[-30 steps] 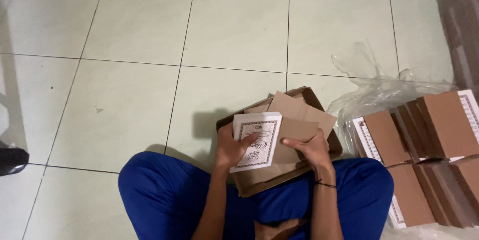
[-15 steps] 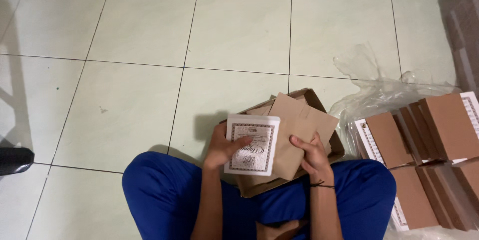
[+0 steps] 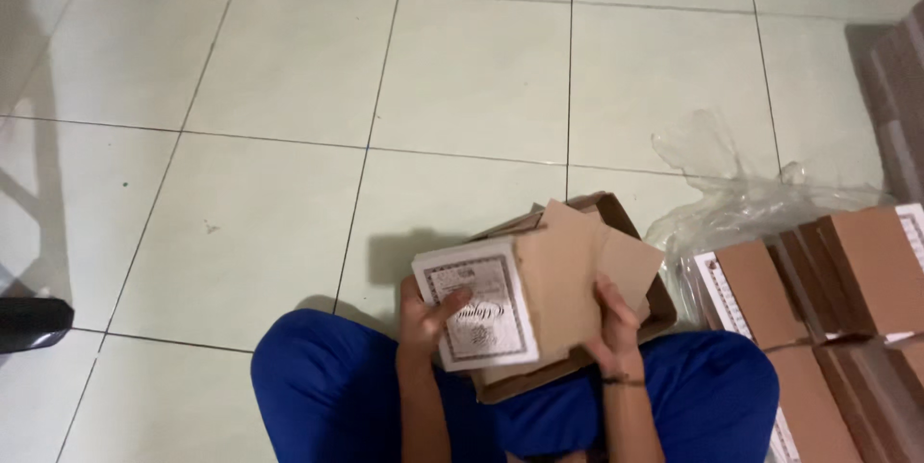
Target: The person picks up a stack of paper booklets and a brown cardboard folder, places the booklets inside the folder, and then sets the folder onto a stack of similar items on the floor.
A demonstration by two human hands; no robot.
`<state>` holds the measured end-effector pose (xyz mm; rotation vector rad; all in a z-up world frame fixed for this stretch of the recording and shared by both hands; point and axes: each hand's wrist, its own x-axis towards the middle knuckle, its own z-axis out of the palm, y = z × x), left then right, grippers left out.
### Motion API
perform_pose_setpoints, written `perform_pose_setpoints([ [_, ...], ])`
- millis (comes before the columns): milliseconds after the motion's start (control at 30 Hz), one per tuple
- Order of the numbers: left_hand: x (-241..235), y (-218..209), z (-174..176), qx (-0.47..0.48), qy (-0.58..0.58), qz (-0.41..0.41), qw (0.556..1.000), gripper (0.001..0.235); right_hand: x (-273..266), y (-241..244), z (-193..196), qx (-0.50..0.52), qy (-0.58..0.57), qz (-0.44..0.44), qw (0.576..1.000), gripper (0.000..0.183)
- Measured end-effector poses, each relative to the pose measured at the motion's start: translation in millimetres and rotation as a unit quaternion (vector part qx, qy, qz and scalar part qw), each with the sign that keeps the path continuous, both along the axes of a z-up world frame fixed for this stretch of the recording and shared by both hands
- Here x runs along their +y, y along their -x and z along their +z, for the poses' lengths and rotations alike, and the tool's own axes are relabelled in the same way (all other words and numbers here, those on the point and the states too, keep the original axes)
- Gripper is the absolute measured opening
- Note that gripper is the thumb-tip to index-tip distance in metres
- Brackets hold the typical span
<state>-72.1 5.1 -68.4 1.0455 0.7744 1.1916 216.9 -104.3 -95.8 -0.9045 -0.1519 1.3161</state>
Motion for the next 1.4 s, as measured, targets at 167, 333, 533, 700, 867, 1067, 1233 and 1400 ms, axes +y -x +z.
perform_pose_setpoints([
  [167,5,-46,-7,-0.008,0.179,0.21,0.961,0.043,6,67,6,0.08,-0.143,0.004,0.986,0.055],
  [333,-1,-55,19,0.033,0.159,0.141,0.977,0.032,18,84,-1,-0.168,0.013,-0.125,0.978,0.019],
  [533,-3,-60,19,0.039,0.149,0.127,0.98,0.035,17,71,18,-0.224,0.107,-0.173,0.953,0.047],
  [700,-1,-63,14,0.041,0.162,0.149,0.975,0.033,15,62,9,-0.317,0.094,-0.135,0.934,0.022],
  [867,-2,-64,0,0.054,0.181,0.155,0.97,0.033,19,58,3,-0.231,0.068,-0.131,0.962,0.024],
  [1067,-1,-62,-2,0.041,0.145,0.147,0.978,0.033,21,55,14,-0.239,0.088,-0.111,0.961,0.018],
  [1233,-3,-62,8,0.043,0.125,0.133,0.982,0.03,21,57,29,-0.275,0.121,-0.107,0.948,0.024],
  [1400,0,-60,-3,0.036,0.141,0.133,0.98,0.032,25,66,45,-0.309,0.101,-0.179,0.929,0.037],
])
